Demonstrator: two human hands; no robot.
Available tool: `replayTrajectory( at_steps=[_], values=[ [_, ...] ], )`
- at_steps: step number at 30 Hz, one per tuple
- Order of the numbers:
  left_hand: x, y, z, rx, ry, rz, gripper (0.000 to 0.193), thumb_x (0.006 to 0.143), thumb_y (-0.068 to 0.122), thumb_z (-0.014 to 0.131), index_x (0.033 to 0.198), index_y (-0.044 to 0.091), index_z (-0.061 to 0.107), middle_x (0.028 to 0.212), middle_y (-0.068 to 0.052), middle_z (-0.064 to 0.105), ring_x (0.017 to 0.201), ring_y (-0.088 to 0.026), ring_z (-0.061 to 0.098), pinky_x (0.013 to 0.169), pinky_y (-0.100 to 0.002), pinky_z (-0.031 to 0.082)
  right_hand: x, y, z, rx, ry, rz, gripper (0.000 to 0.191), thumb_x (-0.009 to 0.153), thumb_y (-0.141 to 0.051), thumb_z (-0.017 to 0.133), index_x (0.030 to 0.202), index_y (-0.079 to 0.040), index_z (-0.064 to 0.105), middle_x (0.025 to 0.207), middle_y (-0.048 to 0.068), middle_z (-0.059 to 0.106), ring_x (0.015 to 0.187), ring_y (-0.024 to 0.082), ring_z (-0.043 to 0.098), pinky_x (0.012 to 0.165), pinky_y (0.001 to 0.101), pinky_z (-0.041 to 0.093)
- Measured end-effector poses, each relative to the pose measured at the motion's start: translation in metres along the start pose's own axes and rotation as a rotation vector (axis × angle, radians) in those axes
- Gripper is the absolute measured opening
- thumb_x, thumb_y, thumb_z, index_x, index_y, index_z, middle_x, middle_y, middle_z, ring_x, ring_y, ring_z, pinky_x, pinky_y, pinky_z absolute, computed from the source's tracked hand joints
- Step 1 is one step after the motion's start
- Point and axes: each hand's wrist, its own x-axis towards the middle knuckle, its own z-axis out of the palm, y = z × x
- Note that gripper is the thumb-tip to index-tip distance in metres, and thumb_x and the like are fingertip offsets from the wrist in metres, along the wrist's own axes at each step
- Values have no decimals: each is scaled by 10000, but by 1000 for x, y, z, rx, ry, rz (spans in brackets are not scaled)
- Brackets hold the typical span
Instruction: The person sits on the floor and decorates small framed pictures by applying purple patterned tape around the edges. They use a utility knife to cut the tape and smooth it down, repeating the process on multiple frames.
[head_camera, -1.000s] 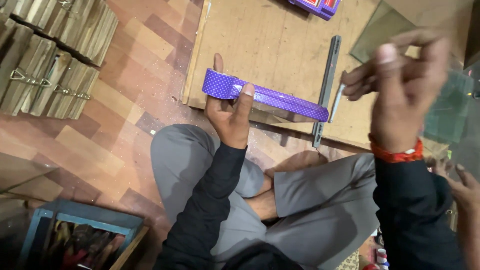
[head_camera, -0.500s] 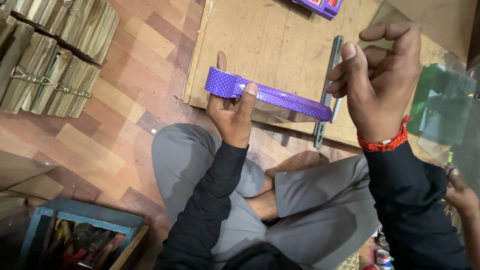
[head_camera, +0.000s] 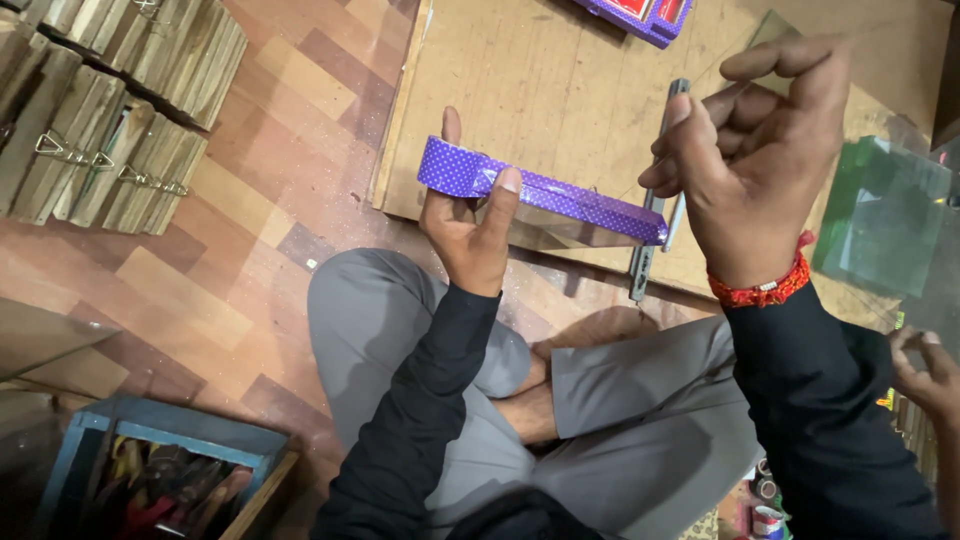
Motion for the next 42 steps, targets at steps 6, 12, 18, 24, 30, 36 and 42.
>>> replayTrajectory(
  at_steps=[6, 12, 18, 24, 30, 36, 42],
  values=[
    [1, 3, 1, -6, 5, -16, 694, 968, 19, 739, 1567, -66, 400, 1272, 3, 619, 912, -56, 530, 891, -230, 503, 4, -3, 5, -37, -13, -91, 304, 1162, 68, 593, 1249, 0, 310, 846, 117, 635, 669, 160, 711, 585, 262, 600],
    [1, 6, -1, -3, -9, -16, 719, 986, 45, 749, 1599, -56, 389, 1104, 21, 602, 909, -57, 525, 892, -225, 495, 4, 23, -11, -212, 64, -356, 313, 1179, 81, 532, 1333, -19, 279, 973, 159, 603, 753, 203, 747, 679, 287, 604],
    [-2, 6, -1, -15, 12, -43, 760, 976, 67, 762, 1620, -42, 373, 1033, 47, 559, 901, -54, 501, 887, -212, 466, 19, 139, -36, 123, 148, 30, 577, 1174, -26, 574, 1530, -28, 120, 1026, 130, 667, 688, 210, 722, 623, 328, 617],
    [6, 2, 7, 17, 22, 18, 751, 954, 48, 765, 1597, -32, 385, 1223, 2, 571, 1005, -80, 528, 938, -233, 475, -10, 214, -15, 952, 213, 801, 418, 1119, -160, 508, 1423, 45, 306, 1241, 278, 668, 1012, 336, 733, 900, 399, 626],
    [6, -5, 15, 27, 36, -31, 785, 963, 52, 775, 1634, -17, 374, 1278, -41, 545, 1070, -98, 528, 964, -243, 464, -88, 128, 3, 327, 396, 270, 403, 1116, -331, 489, 1418, -68, 537, 1515, 222, 530, 1232, 324, 624, 975, 364, 535],
    [3, -9, 18, 14, 43, -53, 804, 954, 74, 774, 1633, 7, 351, 1274, -48, 539, 1023, -107, 548, 931, -250, 481, -75, 51, 22, -526, 89, -218, 306, 963, -117, 734, 1266, -82, 721, 1635, 239, 385, 1545, 428, 350, 1281, 509, 270],
    [4, -8, 16, 45, 15, -8, 802, 963, 74, 779, 1643, 15, 358, 1305, -53, 528, 1072, -114, 538, 983, -253, 477, -51, 47, 6, -407, -120, -185, 289, 925, -122, 767, 1208, -78, 727, 1631, 177, 432, 1543, 426, 352, 1259, 503, 291]
  ],
)
